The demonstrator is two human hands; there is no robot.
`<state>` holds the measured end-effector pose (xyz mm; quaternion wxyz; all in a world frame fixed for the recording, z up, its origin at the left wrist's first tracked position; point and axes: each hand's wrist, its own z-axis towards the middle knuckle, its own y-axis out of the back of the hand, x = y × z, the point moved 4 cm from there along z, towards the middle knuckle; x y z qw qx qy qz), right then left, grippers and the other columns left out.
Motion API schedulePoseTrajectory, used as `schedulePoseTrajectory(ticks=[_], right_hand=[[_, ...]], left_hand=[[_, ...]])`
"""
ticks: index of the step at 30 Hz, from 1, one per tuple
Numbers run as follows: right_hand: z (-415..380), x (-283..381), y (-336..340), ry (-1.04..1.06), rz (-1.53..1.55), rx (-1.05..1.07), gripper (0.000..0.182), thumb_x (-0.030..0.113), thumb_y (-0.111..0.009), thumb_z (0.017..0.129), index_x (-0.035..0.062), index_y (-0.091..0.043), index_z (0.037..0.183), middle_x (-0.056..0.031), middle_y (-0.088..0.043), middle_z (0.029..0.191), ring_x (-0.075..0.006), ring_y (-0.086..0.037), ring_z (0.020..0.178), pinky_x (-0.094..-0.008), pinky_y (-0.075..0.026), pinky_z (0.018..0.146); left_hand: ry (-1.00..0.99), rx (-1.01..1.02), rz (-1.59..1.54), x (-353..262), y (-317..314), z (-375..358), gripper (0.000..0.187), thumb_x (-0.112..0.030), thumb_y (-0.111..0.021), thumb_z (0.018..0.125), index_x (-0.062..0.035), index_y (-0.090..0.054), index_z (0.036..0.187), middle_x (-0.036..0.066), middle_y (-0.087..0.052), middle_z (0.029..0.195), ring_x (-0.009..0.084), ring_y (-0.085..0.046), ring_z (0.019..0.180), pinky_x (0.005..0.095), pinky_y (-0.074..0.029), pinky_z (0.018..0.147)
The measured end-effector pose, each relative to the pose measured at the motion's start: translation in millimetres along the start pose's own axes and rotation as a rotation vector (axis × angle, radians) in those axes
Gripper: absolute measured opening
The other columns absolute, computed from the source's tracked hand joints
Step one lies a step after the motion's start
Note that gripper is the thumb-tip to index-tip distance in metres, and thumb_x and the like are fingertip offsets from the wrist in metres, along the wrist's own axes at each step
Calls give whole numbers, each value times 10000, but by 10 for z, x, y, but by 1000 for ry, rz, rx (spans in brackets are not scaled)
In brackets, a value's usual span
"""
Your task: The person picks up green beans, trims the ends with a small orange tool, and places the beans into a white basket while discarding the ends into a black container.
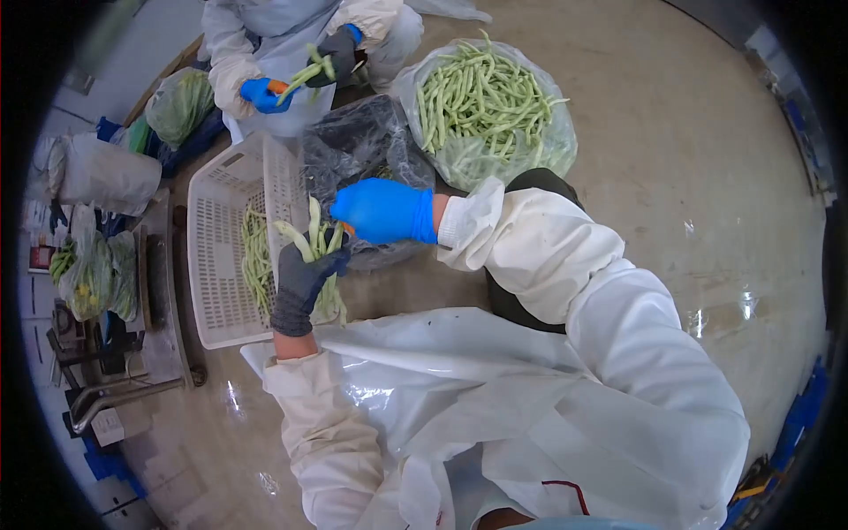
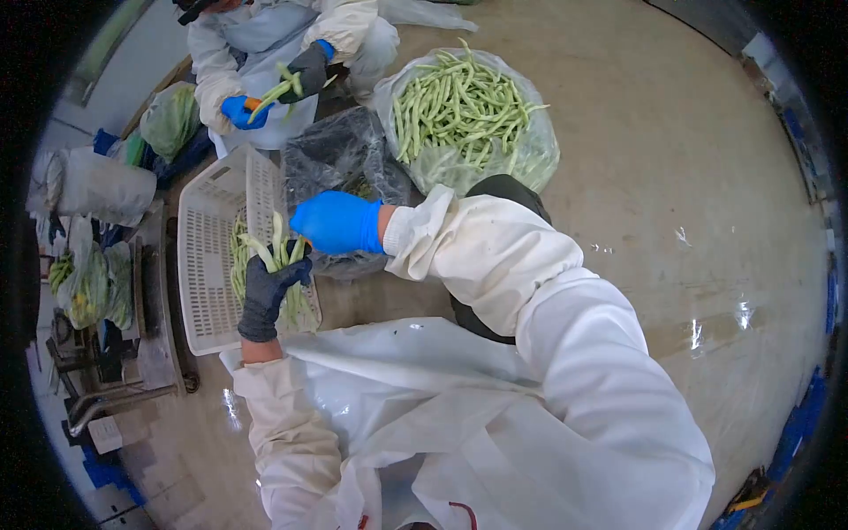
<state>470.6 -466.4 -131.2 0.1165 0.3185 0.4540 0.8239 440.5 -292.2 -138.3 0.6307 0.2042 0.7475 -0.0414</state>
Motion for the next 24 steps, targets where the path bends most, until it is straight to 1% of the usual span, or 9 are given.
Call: schedulePoseTrajectory(ticks=[2, 5, 9, 10, 12, 14, 16, 19, 24], right_hand=[[20, 83, 85, -58, 41, -97, 129, 123, -591, 798, 9, -598, 860, -192, -598, 821, -393, -597, 763, -443, -490, 657], [67, 38, 125, -264, 357, -377, 147, 95, -571, 811, -16, -626, 889, -172, -636, 820, -314, -623, 725, -381, -500, 657], [95, -132, 49, -498, 1286, -258, 163, 91, -585, 832, -43, -651, 898, -61, -630, 823, -124, -578, 728, -273, -490, 681], [61, -129, 2, -546, 1402, -178, 150, 89, -583, 828, -39, -643, 877, -76, -629, 825, -142, -588, 734, -270, -493, 693], [28, -171, -90, -637, 1297, -88, 160, 96, -582, 822, -33, -654, 885, -77, -639, 834, -138, -593, 742, -272, -495, 710], [20, -272, -113, -612, 929, 15, 166, 90, -591, 806, -20, -665, 906, -99, -658, 854, -140, -611, 742, -287, -502, 729], [-12, -600, -324, -568, 631, -37, 249, 118, -632, 773, 14, -676, 995, -154, -679, 878, -215, -644, 768, -343, -507, 720], [-5, -545, -184, -370, 252, -315, 358, 111, -624, 769, 42, -633, 1119, -198, -637, 1076, -248, -640, 890, -342, -498, 798], [142, -334, -333, -331, 686, -21, 471, 195, -663, 801, 65, -562, 1242, -158, -600, 1205, -238, -601, 1046, -340, -464, 898]], left_hand=[[-70, -86, -61, -7, 2, -3, 383, 7, -687, 760, 44, -589, 1129, 97, -654, 883, 174, -623, 722, 299, -515, 663], [-181, -207, -136, -182, -71, -6, 374, 15, -676, 773, 35, -589, 1135, 89, -646, 910, 171, -624, 785, 294, -512, 703], [-330, -356, -360, -179, 66, 21, 401, 14, -669, 777, 37, -557, 1161, 91, -631, 972, 156, -611, 838, 280, -496, 741], [-379, -394, -442, -201, 127, 29, 409, 5, -670, 778, 36, -550, 1167, 92, -627, 970, 159, -608, 844, 282, -493, 751], [-426, -468, -545, -289, 313, 1, 395, -59, -672, 797, 29, -545, 1161, 76, -603, 969, 173, -594, 838, 308, -479, 790], [-483, -591, -717, -269, 568, -81, 388, -56, -677, 791, 14, -549, 1151, 69, -589, 973, 180, -587, 841, 320, -481, 781], [-538, -548, -597, -27, 917, -129, 415, -100, -657, 831, -25, -528, 1218, 80, -558, 1125, 219, -575, 980, 366, -451, 888], [-448, -563, -846, -38, 998, -143, 415, -119, -677, 830, -41, -523, 1208, 63, -586, 1021, 203, -587, 908, 351, -482, 818], [-427, -607, -857, -70, 799, -88, 409, -104, -680, 825, -16, -522, 1192, 71, -586, 1004, 200, -597, 892, 320, -495, 800]])
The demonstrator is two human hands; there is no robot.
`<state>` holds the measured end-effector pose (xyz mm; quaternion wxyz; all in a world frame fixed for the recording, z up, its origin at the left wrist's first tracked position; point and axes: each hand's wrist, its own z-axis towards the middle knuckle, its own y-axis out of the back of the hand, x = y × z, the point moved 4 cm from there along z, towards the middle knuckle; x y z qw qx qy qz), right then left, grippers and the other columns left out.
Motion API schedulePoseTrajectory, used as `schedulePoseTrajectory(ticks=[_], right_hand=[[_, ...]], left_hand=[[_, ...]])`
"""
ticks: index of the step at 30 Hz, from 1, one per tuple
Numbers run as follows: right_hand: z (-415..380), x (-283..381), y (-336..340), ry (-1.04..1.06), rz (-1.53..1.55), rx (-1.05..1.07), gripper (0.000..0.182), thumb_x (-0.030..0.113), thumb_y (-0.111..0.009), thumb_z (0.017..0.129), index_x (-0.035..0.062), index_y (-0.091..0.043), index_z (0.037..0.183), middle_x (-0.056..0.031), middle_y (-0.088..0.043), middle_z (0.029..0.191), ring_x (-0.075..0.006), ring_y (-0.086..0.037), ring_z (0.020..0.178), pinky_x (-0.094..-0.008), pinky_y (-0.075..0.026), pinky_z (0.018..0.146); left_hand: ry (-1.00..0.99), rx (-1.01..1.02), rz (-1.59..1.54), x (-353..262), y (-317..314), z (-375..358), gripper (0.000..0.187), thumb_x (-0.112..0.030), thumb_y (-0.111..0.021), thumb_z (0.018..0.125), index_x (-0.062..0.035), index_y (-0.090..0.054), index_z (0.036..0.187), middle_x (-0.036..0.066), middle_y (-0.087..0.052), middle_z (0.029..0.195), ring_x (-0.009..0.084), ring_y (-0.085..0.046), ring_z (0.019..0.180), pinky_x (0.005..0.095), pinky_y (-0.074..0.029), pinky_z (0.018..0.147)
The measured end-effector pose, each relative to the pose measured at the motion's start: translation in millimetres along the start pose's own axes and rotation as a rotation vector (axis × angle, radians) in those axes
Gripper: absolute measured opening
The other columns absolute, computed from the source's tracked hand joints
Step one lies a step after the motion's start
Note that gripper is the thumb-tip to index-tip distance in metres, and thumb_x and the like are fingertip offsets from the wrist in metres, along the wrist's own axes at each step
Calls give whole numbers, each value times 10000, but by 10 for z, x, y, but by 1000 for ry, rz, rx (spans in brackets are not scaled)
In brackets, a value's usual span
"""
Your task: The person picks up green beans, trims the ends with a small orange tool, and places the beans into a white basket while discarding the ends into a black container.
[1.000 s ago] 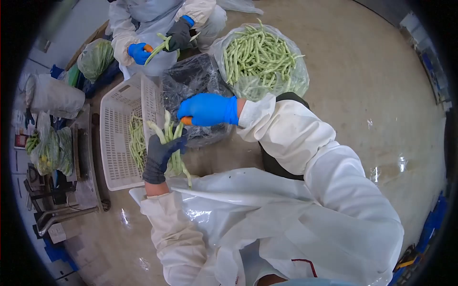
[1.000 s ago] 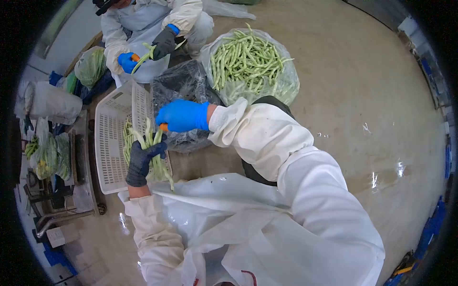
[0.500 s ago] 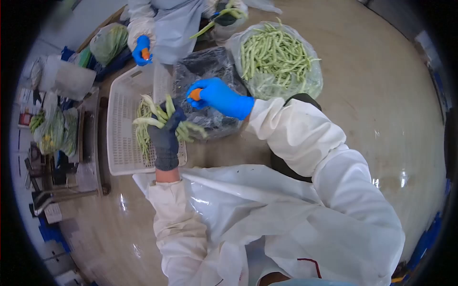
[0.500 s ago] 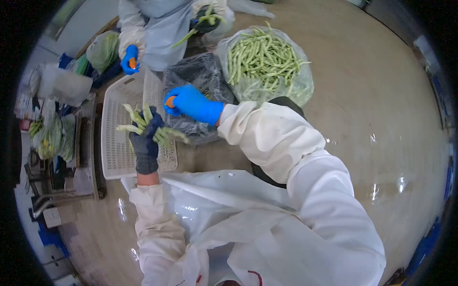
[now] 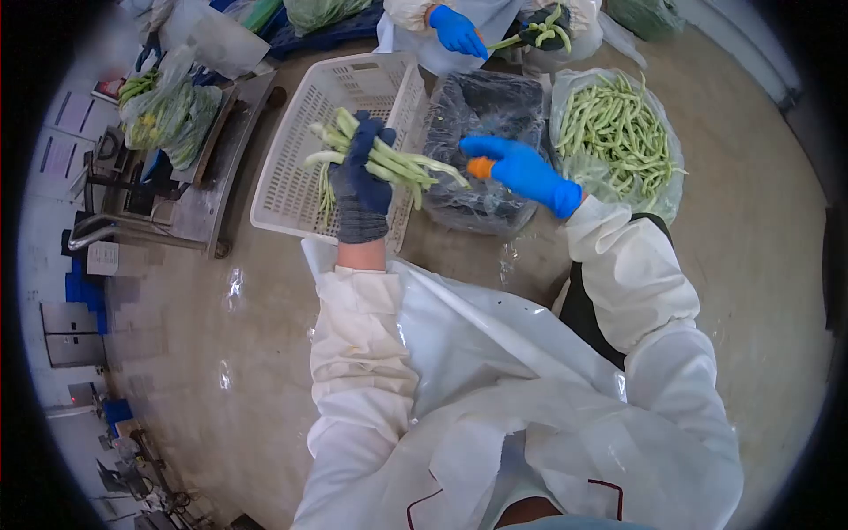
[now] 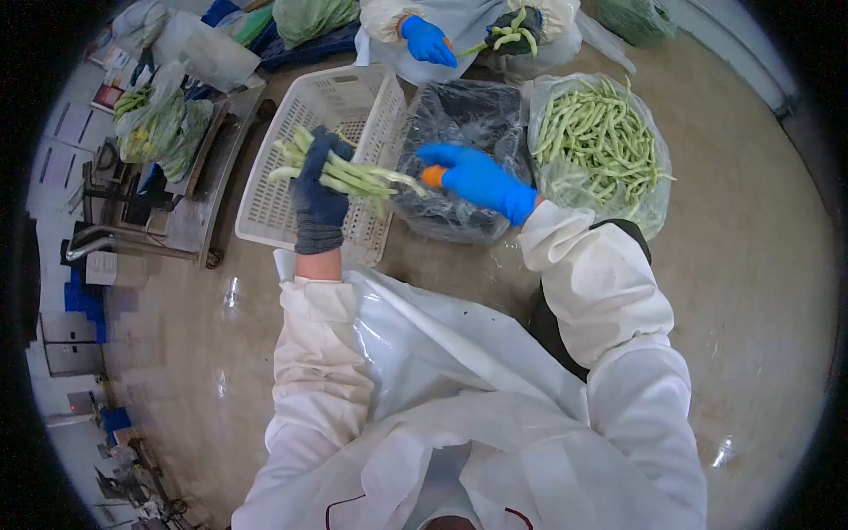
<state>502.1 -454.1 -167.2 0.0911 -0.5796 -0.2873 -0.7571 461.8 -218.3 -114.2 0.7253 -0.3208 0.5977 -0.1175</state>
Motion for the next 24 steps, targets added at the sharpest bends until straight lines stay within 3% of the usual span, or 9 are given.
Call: schedulePoseTrajectory(ticks=[3, 6, 9, 12, 18, 21, 24], right_hand=[[-159, 221, -349, -131, 107, 91, 495, 264, -683, 815, 64, -553, 1249, -148, -603, 1190, -260, -587, 1066, -354, -449, 917], [-156, 434, -335, 120, -198, -68, 469, 266, -685, 815, 56, -570, 1218, -153, -597, 1163, -299, -570, 1066, -369, -434, 937], [-115, 565, -342, 212, -133, -39, 443, 252, -687, 810, 55, -582, 1193, -156, -587, 1152, -333, -552, 1064, -386, -428, 943], [-159, 535, -416, 266, -174, -132, 385, 196, -697, 795, 51, -602, 1138, -148, -592, 1137, -312, -565, 1040, -379, -438, 918], [-151, 535, -333, 233, 44, -122, 250, 103, -690, 791, 19, -606, 1011, -106, -619, 1033, -228, -590, 944, -343, -462, 840], [-131, 228, -273, -68, 333, 29, 196, 88, -647, 827, -5, -606, 995, -78, -647, 924, -172, -615, 812, -308, -493, 744], [-182, 466, -70, -298, 547, 112, 177, 82, -602, 857, -26, -610, 997, -59, -652, 830, -124, -606, 686, -266, -497, 644]], left_hand=[[62, -5, 13, 15, -162, -113, 381, -68, -664, 829, -10, -531, 1182, 86, -585, 1020, 211, -607, 918, 334, -510, 836], [60, -3, 64, -1, -256, -169, 376, -48, -655, 831, -11, -533, 1185, 94, -590, 1028, 224, -618, 910, 345, -515, 849], [90, 81, 66, 131, -267, -176, 379, -39, -645, 836, -11, -528, 1196, 105, -607, 1064, 244, -633, 928, 350, -515, 847], [80, 161, 125, 272, -357, -225, 373, -54, -644, 832, 12, -535, 1182, 113, -618, 1084, 238, -622, 984, 346, -506, 863], [68, 154, 188, 253, -408, -255, 350, -60, -640, 816, 34, -563, 1145, 113, -621, 1056, 211, -611, 965, 329, -497, 865], [45, 114, 254, 205, -344, -176, 326, -54, -642, 815, 33, -574, 1122, 109, -620, 1024, 210, -614, 932, 320, -501, 842], [-18, 12, -38, 125, -19, 18, 293, -21, -653, 801, 17, -589, 1085, 95, -622, 993, 198, -620, 887, 308, -520, 775]])
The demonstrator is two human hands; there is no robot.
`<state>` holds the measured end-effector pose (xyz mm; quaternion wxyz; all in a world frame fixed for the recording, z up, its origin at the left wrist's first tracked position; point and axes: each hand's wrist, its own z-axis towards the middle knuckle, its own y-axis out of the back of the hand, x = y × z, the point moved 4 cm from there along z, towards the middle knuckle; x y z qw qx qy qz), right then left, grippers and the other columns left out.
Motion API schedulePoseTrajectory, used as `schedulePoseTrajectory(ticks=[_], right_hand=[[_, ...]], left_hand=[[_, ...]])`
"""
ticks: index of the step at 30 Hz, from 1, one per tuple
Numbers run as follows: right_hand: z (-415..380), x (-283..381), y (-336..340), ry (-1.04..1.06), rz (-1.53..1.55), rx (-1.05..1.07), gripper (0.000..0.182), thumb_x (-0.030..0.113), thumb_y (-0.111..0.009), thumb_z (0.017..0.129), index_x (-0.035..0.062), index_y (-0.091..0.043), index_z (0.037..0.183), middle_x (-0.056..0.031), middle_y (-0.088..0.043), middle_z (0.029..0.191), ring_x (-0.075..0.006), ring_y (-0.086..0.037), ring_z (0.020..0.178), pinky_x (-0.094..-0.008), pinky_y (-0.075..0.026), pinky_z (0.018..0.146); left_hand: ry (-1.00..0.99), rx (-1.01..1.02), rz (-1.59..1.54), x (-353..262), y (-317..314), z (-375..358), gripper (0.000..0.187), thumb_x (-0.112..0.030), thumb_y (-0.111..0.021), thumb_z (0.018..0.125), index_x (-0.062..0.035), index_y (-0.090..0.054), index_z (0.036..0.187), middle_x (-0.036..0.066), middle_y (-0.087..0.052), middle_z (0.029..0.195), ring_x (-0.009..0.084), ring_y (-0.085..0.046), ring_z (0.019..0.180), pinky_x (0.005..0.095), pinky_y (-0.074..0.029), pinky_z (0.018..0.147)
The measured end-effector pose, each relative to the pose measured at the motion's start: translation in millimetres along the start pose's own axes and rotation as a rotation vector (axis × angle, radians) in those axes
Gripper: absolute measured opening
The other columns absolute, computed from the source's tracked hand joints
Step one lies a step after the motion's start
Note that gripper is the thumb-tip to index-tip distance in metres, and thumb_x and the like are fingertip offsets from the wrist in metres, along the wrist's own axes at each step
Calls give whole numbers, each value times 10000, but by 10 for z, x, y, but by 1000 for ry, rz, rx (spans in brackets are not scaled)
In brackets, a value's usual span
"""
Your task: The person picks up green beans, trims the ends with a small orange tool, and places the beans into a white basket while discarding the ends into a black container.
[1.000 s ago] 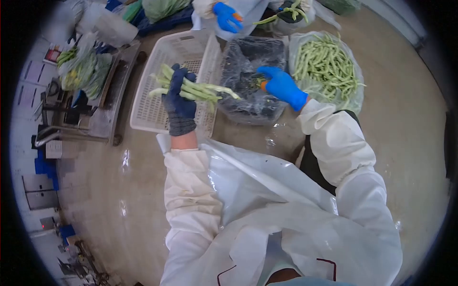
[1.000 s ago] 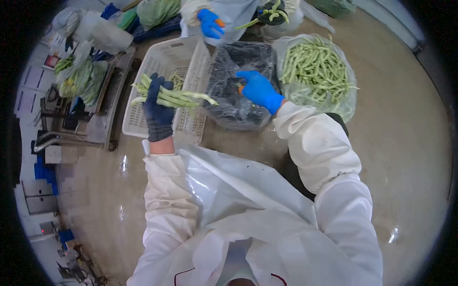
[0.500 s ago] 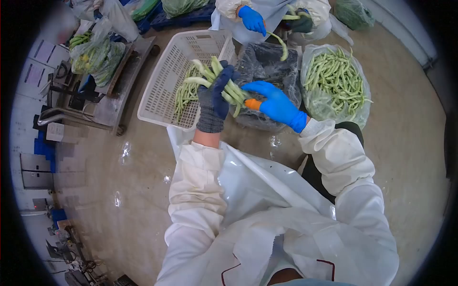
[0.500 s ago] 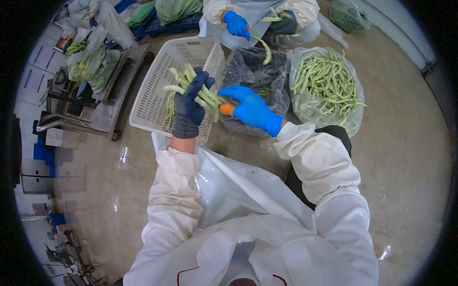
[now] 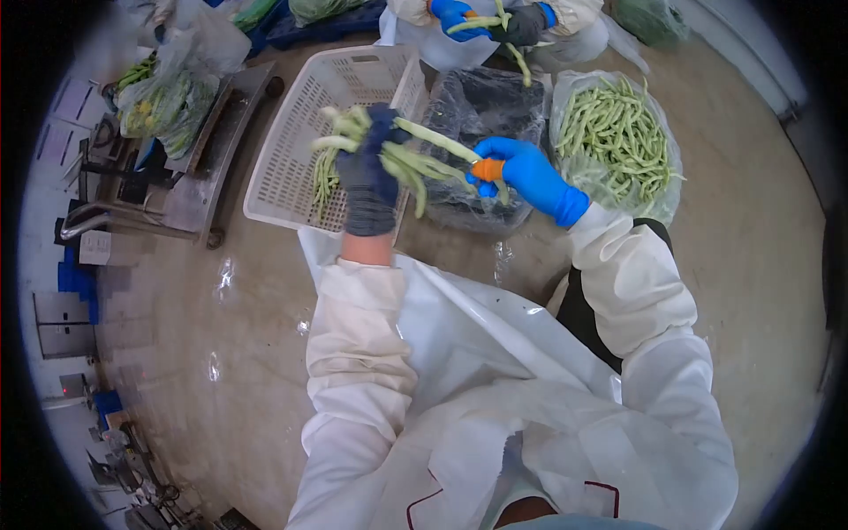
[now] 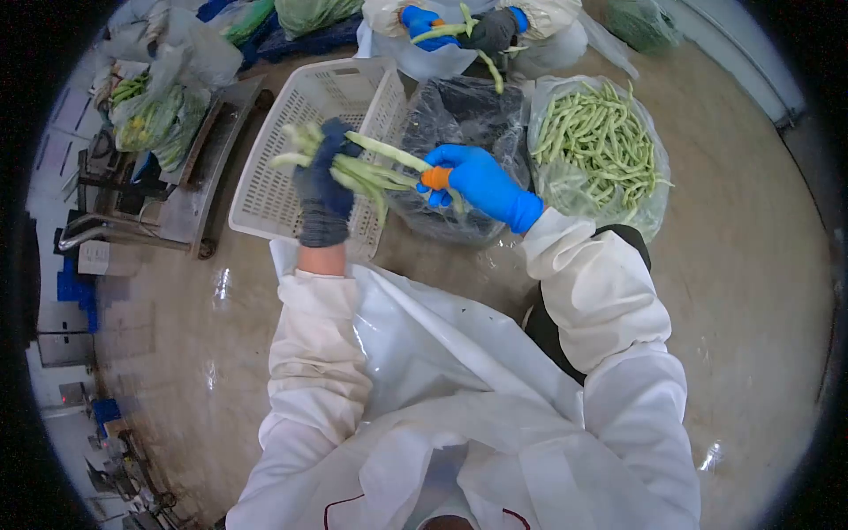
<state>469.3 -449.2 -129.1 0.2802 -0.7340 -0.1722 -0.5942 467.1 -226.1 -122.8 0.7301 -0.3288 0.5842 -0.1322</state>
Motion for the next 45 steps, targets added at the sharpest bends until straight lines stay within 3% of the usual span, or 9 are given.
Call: schedulePoseTrajectory(ticks=[3, 6, 11, 18, 27, 30, 34, 36, 45], right_hand=[[-33, 35, 108, -21, -45, -118, 182, 95, -587, 865, -33, -631, 986, -77, -660, 834, -117, -599, 654, -254, -493, 614], [13, 6, 210, 51, -317, -143, 197, 121, -606, 862, -1, -656, 1008, -63, -662, 831, -99, -594, 656, -251, -479, 599], [-23, -39, 111, 318, -553, -85, 283, 110, -584, 872, 50, -640, 1142, -58, -665, 876, -100, -603, 678, -251, -479, 594], [-59, 151, 647, 140, -563, -275, 279, 107, -554, 881, 24, -639, 1133, -59, -660, 875, -112, -611, 729, -258, -488, 661], [-69, 209, 382, 165, -628, -233, 252, 144, -571, 849, 17, -665, 1045, -125, -676, 831, -165, -629, 753, -312, -497, 719], [7, 154, 425, 190, -757, -294, 223, 127, -535, 879, 11, -653, 1028, -54, -649, 801, -110, -588, 700, -267, -472, 651], [28, 205, 438, 215, -360, -270, 244, 133, -541, 891, -12, -643, 1059, -58, -659, 823, -118, -605, 719, -264, -482, 672], [0, 210, 417, 207, -2, -251, 254, 139, -550, 897, -22, -640, 1072, -55, -665, 835, -120, -611, 740, -260, -486, 689], [-56, 264, 384, 248, -619, -250, 257, 149, -577, 887, -6, -638, 1083, -77, -669, 871, -131, -602, 773, -268, -481, 727]], left_hand=[[-116, -67, 329, -282, -74, -71, 252, -65, -669, 814, 4, -615, 1050, 87, -637, 1002, 190, -629, 854, 305, -521, 745], [-244, 289, 1163, -150, -280, -222, 284, -139, -697, 812, 0, -618, 1047, 81, -657, 952, 182, -636, 833, 323, -519, 742], [-244, 514, 1442, 351, -322, -374, 306, -180, -738, 755, 18, -630, 962, 173, -668, 845, 327, -651, 778, 393, -498, 678], [-229, 154, 1325, 22, 33, -128, 251, -163, -757, 753, 32, -633, 852, 58, -606, 610, 122, -564, 485, 284, -445, 466], [-354, 264, 1458, 75, -228, -249, 257, -185, -749, 766, 12, -644, 893, 70, -622, 649, 136, -589, 537, 296, -468, 511], [-301, 252, 1354, 141, -207, -240, 268, -184, -750, 773, 18, -643, 913, 71, -634, 682, 137, -603, 577, 293, -480, 531], [-124, 239, 1293, 298, -109, -187, 285, -183, -750, 778, 33, -639, 927, 76, -642, 709, 135, -606, 602, 293, -489, 546], [-244, 272, 1337, 305, -140, -199, 291, -178, -751, 777, 40, -637, 932, 79, -643, 725, 132, -604, 610, 290, -489, 547], [-380, 240, 1457, 142, -295, -304, 302, -209, -761, 763, 19, -646, 925, 123, -660, 766, 228, -631, 673, 358, -495, 630]])
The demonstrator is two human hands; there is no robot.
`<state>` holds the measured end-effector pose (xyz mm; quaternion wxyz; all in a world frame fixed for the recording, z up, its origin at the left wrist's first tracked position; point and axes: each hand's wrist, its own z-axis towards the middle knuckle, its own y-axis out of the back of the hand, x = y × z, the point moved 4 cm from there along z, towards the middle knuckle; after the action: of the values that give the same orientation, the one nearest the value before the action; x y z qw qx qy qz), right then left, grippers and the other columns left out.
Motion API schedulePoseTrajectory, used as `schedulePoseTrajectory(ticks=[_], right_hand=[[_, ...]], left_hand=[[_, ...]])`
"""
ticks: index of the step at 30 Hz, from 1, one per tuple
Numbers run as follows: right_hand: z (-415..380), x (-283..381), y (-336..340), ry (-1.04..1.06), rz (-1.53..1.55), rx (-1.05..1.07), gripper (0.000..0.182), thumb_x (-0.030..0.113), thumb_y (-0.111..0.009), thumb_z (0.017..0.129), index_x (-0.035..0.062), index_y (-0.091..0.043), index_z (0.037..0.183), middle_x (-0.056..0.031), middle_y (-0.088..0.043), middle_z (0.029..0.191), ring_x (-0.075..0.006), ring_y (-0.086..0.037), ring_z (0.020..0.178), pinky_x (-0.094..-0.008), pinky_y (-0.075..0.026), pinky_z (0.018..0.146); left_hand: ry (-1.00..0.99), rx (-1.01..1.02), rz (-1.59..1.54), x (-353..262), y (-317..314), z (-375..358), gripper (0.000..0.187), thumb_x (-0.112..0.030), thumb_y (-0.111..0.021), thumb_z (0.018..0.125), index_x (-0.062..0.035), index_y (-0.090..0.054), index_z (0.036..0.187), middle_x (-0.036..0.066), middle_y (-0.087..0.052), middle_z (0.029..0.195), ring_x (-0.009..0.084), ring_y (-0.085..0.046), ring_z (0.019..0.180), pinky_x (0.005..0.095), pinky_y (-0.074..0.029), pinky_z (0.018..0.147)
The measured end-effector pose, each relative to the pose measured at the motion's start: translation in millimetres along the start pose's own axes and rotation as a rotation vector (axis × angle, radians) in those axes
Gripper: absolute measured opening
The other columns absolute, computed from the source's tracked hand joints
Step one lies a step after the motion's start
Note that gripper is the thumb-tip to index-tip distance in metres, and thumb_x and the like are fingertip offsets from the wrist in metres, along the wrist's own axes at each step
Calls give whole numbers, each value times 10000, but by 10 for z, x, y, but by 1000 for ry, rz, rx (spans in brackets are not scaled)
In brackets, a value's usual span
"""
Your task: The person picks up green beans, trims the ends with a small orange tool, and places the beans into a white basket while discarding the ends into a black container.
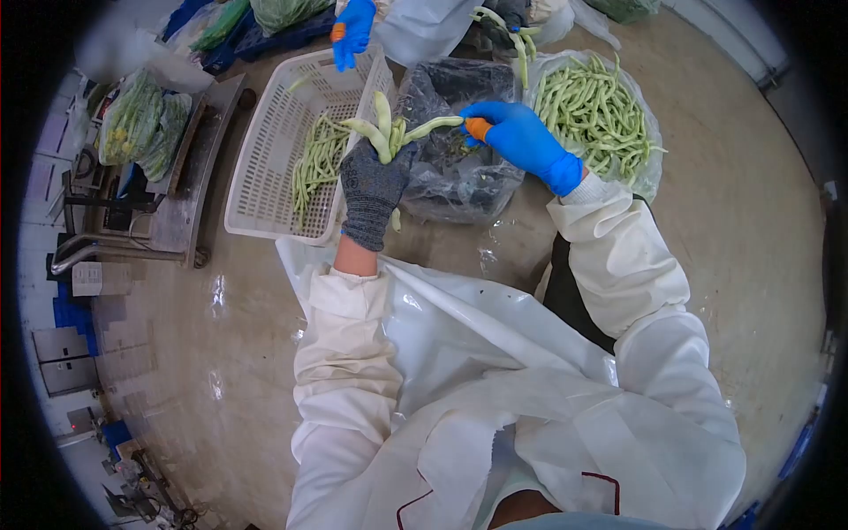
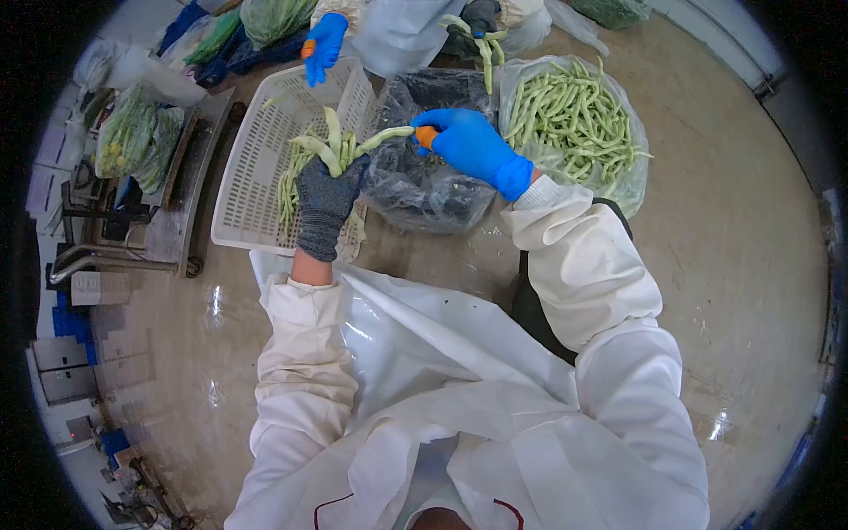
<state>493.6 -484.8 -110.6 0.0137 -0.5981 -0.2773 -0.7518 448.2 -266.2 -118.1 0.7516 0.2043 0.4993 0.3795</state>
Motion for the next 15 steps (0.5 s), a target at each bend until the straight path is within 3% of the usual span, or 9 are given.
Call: schedulePoseTrajectory(ticks=[6, 9, 10, 12, 15], right_hand=[[0, 5, 14, 58, -59, 5, 189, 137, -555, 885, -12, -617, 985, -67, -619, 779, -137, -562, 717, -285, -457, 678], [21, -49, -38, 50, 98, -23, 184, 113, -543, 877, -4, -631, 988, -92, -634, 772, -157, -562, 682, -315, -470, 658], [25, -79, -75, 11, 368, 5, 181, 110, -544, 876, -12, -629, 979, -85, -632, 773, -154, -558, 683, -310, -470, 659], [10, -138, -156, -69, 904, 63, 177, 103, -544, 873, -28, -627, 960, -71, -629, 775, -147, -548, 685, -299, -470, 662], [38, -166, -276, -80, 940, 113, 195, 120, -552, 871, -44, -624, 948, -51, -627, 777, -133, -553, 689, -287, -476, 654]], left_hand=[[44, 33, -97, -68, 32, 0, 291, -195, -754, 774, 21, -645, 935, 104, -659, 756, 201, -629, 680, 346, -496, 637], [137, 86, -205, -21, -18, -10, 255, -158, -733, 790, 21, -648, 951, 84, -661, 775, 176, -630, 694, 316, -501, 635], [177, 112, -239, -20, -34, -15, 241, -142, -725, 795, 20, -649, 956, 78, -662, 787, 168, -630, 700, 304, -502, 636], [245, 167, -647, -95, -35, -68, 236, -107, -699, 806, 15, -640, 1000, 82, -665, 829, 165, -629, 711, 290, -508, 647], [373, 191, -1101, -137, -31, -91, 284, -96, -659, 826, 6, -607, 1086, 109, -652, 957, 167, -624, 770, 294, -511, 699]])
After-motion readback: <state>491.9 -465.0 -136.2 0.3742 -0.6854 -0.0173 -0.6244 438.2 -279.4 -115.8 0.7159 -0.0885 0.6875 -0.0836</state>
